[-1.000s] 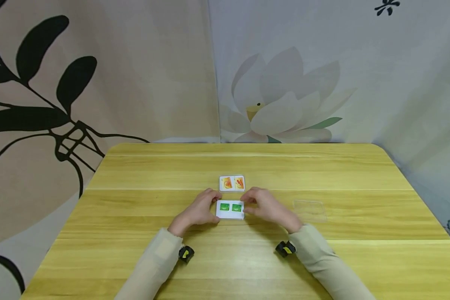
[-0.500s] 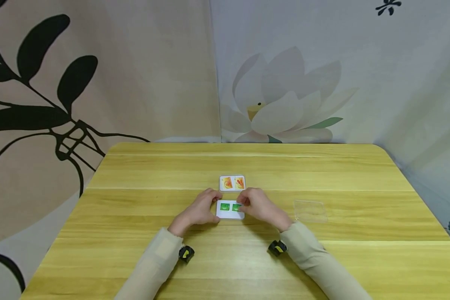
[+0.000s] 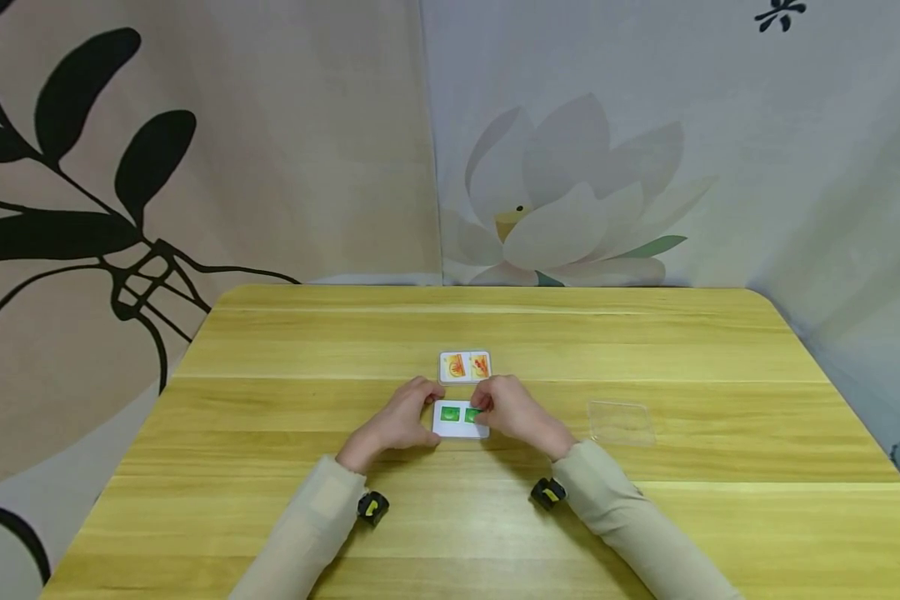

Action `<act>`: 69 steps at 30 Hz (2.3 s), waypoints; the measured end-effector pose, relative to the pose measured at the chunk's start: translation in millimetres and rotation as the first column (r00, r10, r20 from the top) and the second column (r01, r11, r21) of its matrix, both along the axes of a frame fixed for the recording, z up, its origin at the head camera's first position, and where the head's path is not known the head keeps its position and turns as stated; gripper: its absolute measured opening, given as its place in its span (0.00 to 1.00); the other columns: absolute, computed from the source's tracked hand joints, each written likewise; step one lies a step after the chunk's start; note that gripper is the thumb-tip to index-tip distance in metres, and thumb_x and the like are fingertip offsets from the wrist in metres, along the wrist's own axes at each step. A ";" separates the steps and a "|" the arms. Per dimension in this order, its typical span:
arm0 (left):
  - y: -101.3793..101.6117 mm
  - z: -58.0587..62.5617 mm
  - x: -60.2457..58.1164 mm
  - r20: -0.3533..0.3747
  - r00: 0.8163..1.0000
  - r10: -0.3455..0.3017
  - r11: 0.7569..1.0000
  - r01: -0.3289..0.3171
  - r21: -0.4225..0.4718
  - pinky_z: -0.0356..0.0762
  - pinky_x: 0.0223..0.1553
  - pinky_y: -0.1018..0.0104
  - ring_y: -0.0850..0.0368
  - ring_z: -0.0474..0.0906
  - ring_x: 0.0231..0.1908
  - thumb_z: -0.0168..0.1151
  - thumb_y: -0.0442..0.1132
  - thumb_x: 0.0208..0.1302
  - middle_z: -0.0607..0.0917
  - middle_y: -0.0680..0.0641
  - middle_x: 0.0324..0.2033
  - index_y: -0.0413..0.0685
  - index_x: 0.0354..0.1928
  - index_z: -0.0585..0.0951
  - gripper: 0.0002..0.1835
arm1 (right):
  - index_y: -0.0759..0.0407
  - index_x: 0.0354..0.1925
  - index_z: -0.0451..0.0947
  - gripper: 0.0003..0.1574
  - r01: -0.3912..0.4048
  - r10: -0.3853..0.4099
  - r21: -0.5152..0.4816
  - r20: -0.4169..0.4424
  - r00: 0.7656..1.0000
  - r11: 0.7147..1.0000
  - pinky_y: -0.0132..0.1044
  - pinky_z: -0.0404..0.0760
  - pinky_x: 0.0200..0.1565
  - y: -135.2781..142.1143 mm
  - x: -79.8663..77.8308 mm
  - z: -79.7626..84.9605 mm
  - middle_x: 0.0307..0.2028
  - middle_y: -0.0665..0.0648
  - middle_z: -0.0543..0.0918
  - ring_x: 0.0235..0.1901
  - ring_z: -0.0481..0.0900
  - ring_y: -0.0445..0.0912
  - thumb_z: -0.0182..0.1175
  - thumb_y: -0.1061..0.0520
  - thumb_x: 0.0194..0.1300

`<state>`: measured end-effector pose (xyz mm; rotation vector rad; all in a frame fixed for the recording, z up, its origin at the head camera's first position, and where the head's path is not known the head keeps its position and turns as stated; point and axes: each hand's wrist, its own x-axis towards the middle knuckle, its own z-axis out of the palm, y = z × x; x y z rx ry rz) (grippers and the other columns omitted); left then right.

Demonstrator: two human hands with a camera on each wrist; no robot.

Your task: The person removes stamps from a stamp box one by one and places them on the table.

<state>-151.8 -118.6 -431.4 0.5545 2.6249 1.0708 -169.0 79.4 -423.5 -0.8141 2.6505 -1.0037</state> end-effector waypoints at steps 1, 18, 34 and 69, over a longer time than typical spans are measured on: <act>0.0 0.3 0.2 0.001 1.000 0.002 1.000 -0.002 0.002 0.70 0.54 0.54 0.48 0.70 0.47 0.73 0.26 0.39 0.75 0.42 0.45 0.31 0.51 0.73 0.31 | 0.68 0.28 0.79 0.07 0.002 -0.002 -0.001 0.007 1.000 1.000 0.28 0.77 0.30 -0.1 -0.1 0.3 0.26 0.58 0.81 0.27 0.77 0.43 0.66 0.73 0.48; -0.3 -0.6 -0.6 -0.013 1.000 -0.006 1.000 0.005 -0.007 0.71 0.52 0.56 0.49 0.70 0.46 0.73 0.26 0.38 0.75 0.44 0.43 0.31 0.50 0.74 0.31 | 0.65 0.27 0.77 0.10 0.042 -0.042 0.027 0.007 0.999 0.999 0.29 0.75 0.30 -3.3 0.0 2.2 0.27 0.55 0.79 0.28 0.75 0.43 0.68 0.73 0.46; 0.0 -0.5 -0.6 -0.004 1.000 0.003 1.000 -0.003 0.000 0.71 0.52 0.55 0.49 0.70 0.46 0.73 0.26 0.38 0.75 0.44 0.44 0.32 0.50 0.74 0.31 | 0.63 0.27 0.77 0.12 0.076 -0.077 0.019 0.024 0.997 0.997 0.28 0.74 0.28 -0.9 -0.3 0.5 0.23 0.52 0.78 0.25 0.73 0.40 0.70 0.70 0.45; 1.3 1.1 -0.5 0.001 1.000 0.013 1.000 -0.013 -0.014 0.70 0.54 0.56 0.50 0.70 0.46 0.74 0.27 0.37 0.75 0.45 0.43 0.32 0.51 0.74 0.32 | 0.69 0.32 0.84 0.07 0.049 -0.051 -0.049 -0.033 0.998 0.998 0.28 0.75 0.28 10.1 -1.9 -3.1 0.31 0.61 0.85 0.27 0.76 0.42 0.58 0.72 0.58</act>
